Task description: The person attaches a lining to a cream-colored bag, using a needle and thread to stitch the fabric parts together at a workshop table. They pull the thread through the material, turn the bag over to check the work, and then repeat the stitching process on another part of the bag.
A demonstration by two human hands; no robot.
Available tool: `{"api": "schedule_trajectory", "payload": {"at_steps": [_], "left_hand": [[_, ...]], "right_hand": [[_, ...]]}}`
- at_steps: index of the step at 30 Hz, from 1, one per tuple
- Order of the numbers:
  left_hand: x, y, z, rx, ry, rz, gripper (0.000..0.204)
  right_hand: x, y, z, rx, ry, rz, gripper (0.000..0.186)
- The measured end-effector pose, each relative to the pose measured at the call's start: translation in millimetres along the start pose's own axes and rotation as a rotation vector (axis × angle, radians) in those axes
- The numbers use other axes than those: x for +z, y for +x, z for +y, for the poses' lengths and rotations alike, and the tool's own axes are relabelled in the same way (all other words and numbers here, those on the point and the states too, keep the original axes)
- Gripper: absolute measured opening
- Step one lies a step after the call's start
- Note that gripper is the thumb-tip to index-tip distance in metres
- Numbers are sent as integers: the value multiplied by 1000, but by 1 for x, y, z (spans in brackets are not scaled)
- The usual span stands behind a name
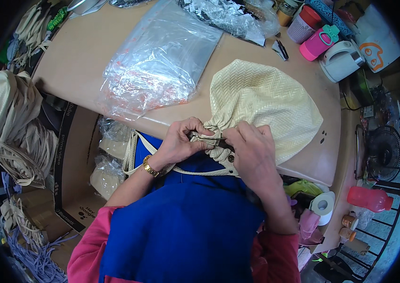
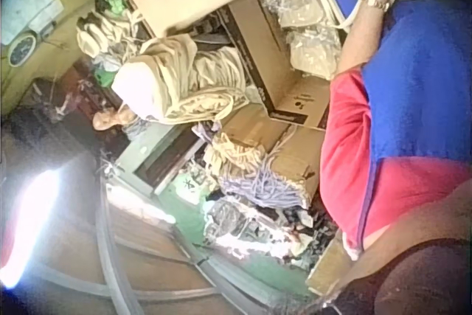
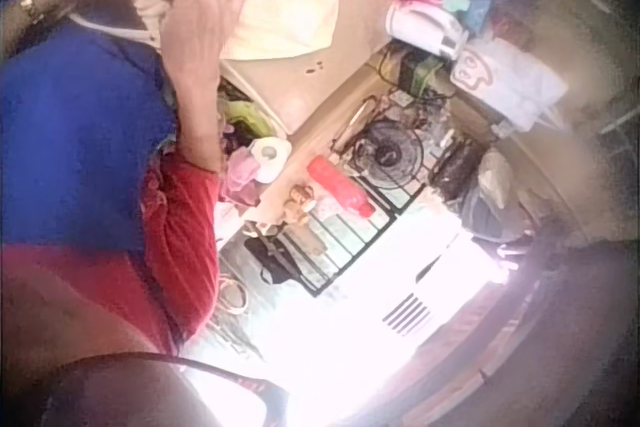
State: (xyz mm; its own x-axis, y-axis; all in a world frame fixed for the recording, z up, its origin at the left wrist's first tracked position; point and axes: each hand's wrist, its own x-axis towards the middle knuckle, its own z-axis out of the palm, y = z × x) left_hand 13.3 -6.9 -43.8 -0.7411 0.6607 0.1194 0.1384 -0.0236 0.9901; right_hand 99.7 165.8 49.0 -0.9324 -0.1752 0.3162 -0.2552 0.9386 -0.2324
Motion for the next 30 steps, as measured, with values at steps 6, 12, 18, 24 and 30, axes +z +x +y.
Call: {"api": "schedule_trajectory", "payload": {"at_steps": [6, 12, 18, 24, 30], "left_hand": [[-3, 0, 0, -58, -140, -8, 25], [-5, 1, 1, -45, -127, -21, 26], [-3, 0, -2, -79, -151, -26, 26], [-4, 0, 2, -49, -77, -21, 25], [-5, 0, 0, -20, -58, -32, 26]], "right_hand": [[12, -16, -13, 190, 101, 141, 13], [23, -28, -14, 177, 99, 177, 16], [25, -28, -12, 258, 349, 75, 22], [-1, -29, 5, 176, 226, 191, 38], [-9, -25, 3, 45, -99, 118, 42]]}}
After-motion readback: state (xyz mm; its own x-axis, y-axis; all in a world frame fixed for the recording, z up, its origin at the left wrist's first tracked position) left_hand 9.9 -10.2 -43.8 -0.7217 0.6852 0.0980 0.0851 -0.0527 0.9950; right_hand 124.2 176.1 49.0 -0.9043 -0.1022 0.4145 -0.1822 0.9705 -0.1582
